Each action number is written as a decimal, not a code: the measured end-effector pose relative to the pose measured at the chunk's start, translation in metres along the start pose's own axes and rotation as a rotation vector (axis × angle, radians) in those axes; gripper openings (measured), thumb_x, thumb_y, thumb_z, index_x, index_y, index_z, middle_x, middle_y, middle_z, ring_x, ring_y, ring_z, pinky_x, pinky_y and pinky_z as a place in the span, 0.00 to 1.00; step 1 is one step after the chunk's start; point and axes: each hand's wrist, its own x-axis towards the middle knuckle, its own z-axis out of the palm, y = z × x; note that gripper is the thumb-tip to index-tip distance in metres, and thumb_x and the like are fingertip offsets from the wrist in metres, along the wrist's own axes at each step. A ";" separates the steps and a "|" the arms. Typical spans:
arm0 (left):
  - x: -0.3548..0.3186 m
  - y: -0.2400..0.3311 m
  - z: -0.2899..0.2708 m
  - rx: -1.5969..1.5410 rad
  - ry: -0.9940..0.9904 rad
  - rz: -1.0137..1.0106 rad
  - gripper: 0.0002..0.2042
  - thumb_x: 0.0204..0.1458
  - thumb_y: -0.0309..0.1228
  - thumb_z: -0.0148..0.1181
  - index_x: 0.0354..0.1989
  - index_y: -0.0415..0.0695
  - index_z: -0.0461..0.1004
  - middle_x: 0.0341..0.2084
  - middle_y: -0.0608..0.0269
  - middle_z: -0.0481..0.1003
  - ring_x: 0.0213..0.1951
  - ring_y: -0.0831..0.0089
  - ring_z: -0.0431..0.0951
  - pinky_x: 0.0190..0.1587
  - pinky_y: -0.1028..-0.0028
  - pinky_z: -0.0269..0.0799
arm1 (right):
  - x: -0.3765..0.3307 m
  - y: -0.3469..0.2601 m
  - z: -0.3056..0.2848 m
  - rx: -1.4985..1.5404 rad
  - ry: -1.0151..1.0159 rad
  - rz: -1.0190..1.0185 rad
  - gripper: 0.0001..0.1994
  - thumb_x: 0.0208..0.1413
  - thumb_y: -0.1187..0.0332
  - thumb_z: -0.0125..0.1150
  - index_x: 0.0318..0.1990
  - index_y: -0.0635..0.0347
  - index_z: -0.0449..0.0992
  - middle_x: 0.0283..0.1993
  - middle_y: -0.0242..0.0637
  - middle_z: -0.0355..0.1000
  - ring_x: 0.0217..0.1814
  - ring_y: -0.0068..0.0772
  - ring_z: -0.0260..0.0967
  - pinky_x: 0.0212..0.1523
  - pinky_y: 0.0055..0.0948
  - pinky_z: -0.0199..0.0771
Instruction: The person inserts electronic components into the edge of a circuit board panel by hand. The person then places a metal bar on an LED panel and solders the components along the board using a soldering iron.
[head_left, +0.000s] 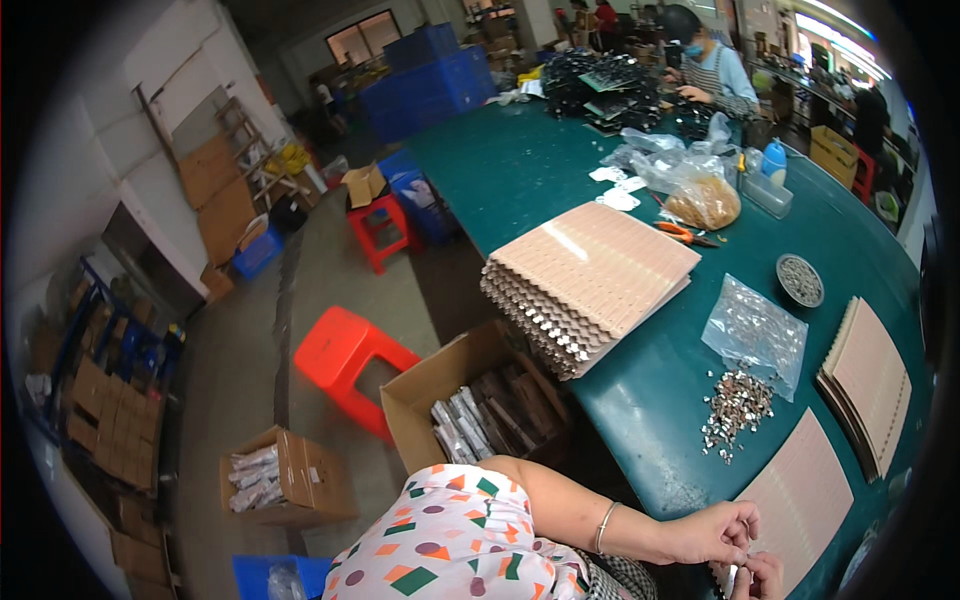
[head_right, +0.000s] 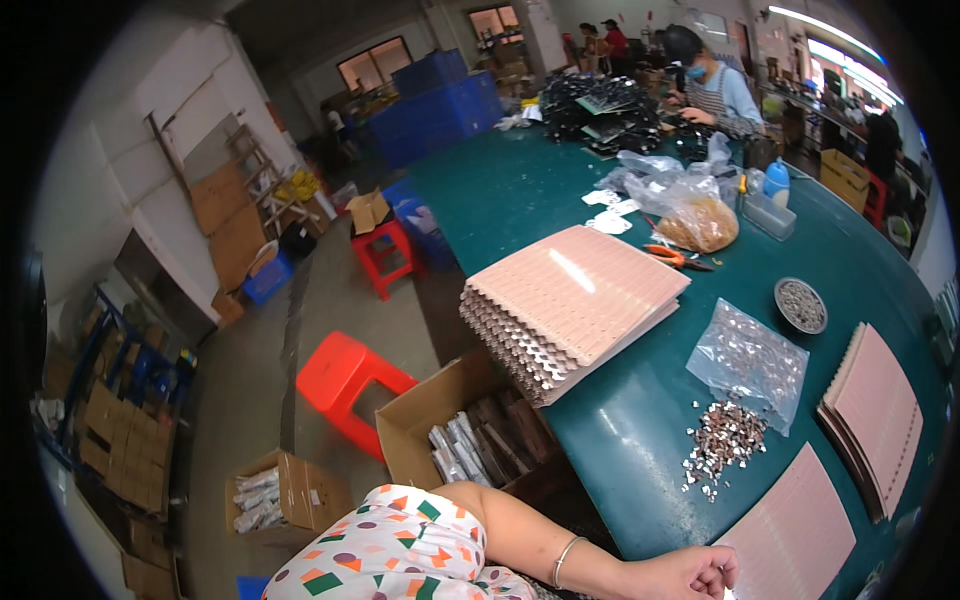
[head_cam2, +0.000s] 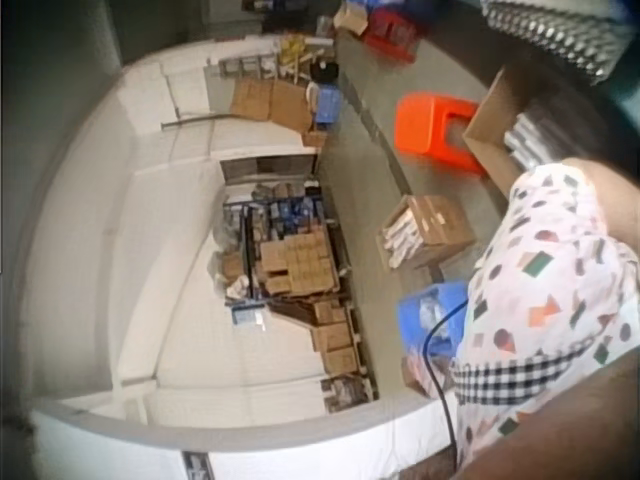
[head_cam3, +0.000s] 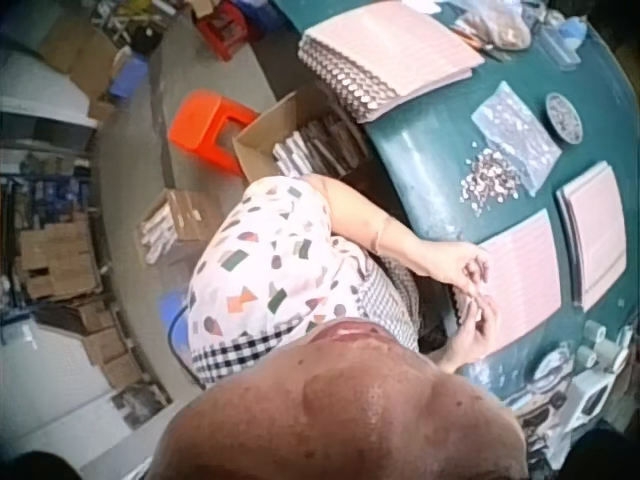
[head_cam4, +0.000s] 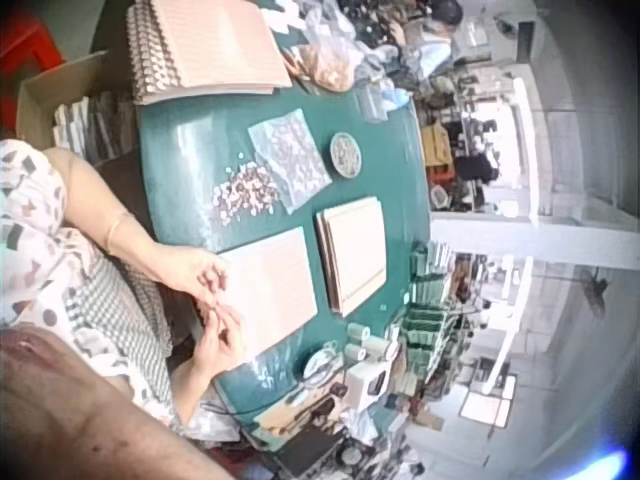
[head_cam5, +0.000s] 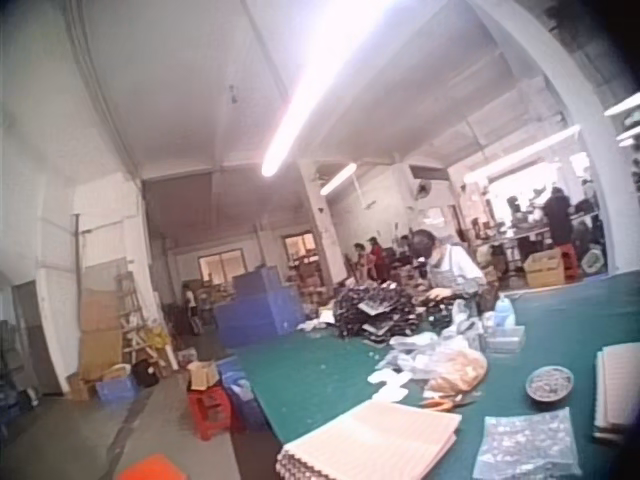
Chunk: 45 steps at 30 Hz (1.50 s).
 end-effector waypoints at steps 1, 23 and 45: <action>0.000 0.000 0.001 -0.013 0.010 0.000 0.15 0.54 0.21 0.63 0.44 0.41 0.63 0.27 0.67 0.71 0.31 0.83 0.71 0.33 0.80 0.68 | 0.002 0.000 0.001 0.003 -0.020 -0.007 0.06 0.54 0.83 0.65 0.39 0.69 0.79 0.43 0.44 0.76 0.47 0.37 0.73 0.50 0.32 0.73; 0.003 0.067 -0.106 1.557 0.456 0.311 0.17 0.42 0.31 0.73 0.42 0.49 0.78 0.46 0.65 0.71 0.54 0.62 0.67 0.53 0.57 0.61 | 0.015 -0.006 -0.025 -0.544 0.041 -0.240 0.03 0.57 0.77 0.63 0.38 0.64 0.76 0.40 0.46 0.76 0.43 0.45 0.74 0.48 0.37 0.73; -0.013 0.054 -0.117 1.537 0.326 0.378 0.07 0.43 0.33 0.71 0.29 0.48 0.79 0.32 0.69 0.72 0.42 0.68 0.71 0.48 0.64 0.59 | 0.013 0.015 -0.024 -0.779 -0.072 -0.254 0.04 0.52 0.74 0.63 0.34 0.61 0.75 0.39 0.46 0.72 0.44 0.52 0.67 0.48 0.44 0.67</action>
